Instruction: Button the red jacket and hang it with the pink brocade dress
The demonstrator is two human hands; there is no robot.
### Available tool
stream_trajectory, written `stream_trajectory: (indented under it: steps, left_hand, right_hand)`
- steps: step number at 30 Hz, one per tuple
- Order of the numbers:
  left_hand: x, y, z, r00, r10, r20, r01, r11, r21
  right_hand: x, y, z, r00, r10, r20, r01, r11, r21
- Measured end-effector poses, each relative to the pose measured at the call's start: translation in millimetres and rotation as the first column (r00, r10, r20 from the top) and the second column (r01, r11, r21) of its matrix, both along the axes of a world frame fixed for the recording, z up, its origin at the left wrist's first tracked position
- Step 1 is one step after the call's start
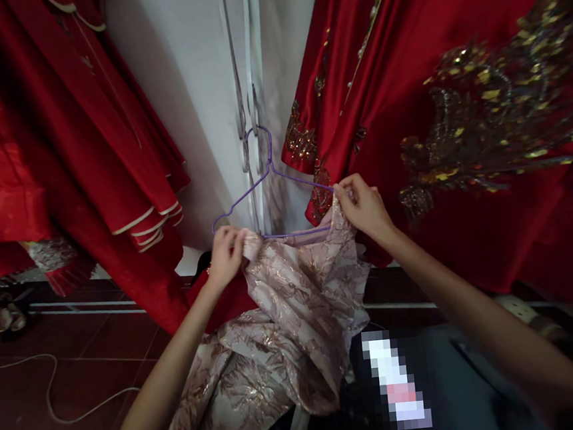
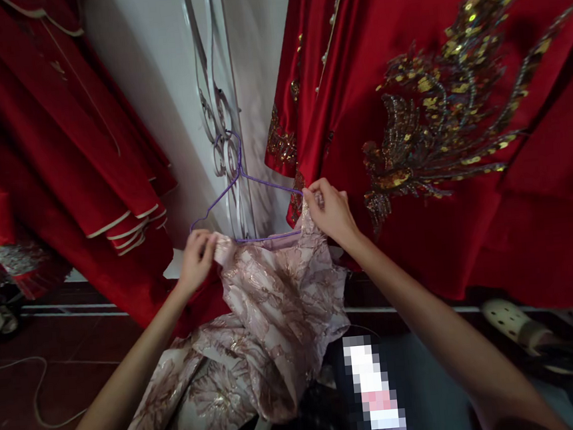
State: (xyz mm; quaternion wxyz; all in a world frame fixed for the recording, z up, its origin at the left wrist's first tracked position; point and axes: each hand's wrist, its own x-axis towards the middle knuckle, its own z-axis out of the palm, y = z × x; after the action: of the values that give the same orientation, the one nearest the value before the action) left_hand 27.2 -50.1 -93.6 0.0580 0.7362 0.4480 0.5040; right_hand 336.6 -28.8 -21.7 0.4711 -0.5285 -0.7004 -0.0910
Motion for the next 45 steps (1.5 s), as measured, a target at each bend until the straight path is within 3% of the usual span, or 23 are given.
stream_trajectory:
  steps: [1,3,8,14,21,28,33,37,39,41,43,45]
  left_hand:
    - [-16.8,5.0,-7.5,0.992,0.121,0.027,-0.121,0.993,0.011]
    - [-49.5,15.8,-23.7,0.975,0.221,0.011,-0.221,0.975,-0.033]
    - [-98.3,39.8,-53.4,0.982,0.158,0.106,-0.137,0.973,-0.184]
    - [-106.0,55.1,-59.1,0.98,0.1,0.173,-0.069,0.982,-0.178]
    - [-109.9,55.1,-60.5,0.976,0.076,0.202,-0.033,0.978,-0.207]
    - [-112.1,52.3,-66.9,0.969,0.115,0.218,-0.069,0.976,-0.209]
    - [-109.9,56.7,-55.6,0.972,0.113,0.205,-0.081,0.984,-0.158]
    - [-90.0,58.4,-21.5,0.976,0.101,0.195,-0.081,0.991,-0.107]
    - [-76.0,59.3,-2.7,0.98,0.043,0.197,-0.026,0.996,-0.085]
    - [-65.8,60.7,8.0,0.972,-0.089,0.216,0.118,0.985,-0.122]
    - [-63.3,61.3,4.4,0.94,-0.17,0.295,0.231,0.955,-0.186]
    - [-68.9,58.0,-14.7,0.914,-0.099,0.394,0.198,0.956,-0.219]
  right_hand:
    - [1.5,-0.5,3.1,1.0,-0.004,-0.003,0.004,1.0,0.008]
    - [3.3,-1.2,9.7,1.0,-0.002,-0.005,0.002,1.0,0.013]
    - [5.3,2.9,15.2,0.999,0.035,-0.03,-0.036,0.999,-0.016]
    - [9.3,8.3,12.2,0.998,0.058,-0.035,-0.059,0.998,-0.027]
    - [10.7,7.0,14.4,0.998,0.054,-0.023,-0.055,0.998,-0.026]
    - [10.9,7.5,14.8,0.998,0.053,-0.025,-0.054,0.998,-0.026]
    - [12.9,9.9,13.9,0.997,0.067,-0.038,-0.068,0.998,-0.007]
    - [8.1,12.0,7.9,0.993,0.091,-0.069,-0.094,0.995,-0.036]
    - [4.2,12.9,3.1,0.988,0.116,-0.099,-0.121,0.991,-0.049]
    - [1.6,14.0,-1.1,0.983,0.132,-0.13,-0.139,0.989,-0.05]
    - [1.5,15.3,-3.3,0.979,0.14,-0.148,-0.149,0.988,-0.049]
    - [3.3,17.0,-3.8,0.975,0.151,-0.161,-0.162,0.985,-0.055]
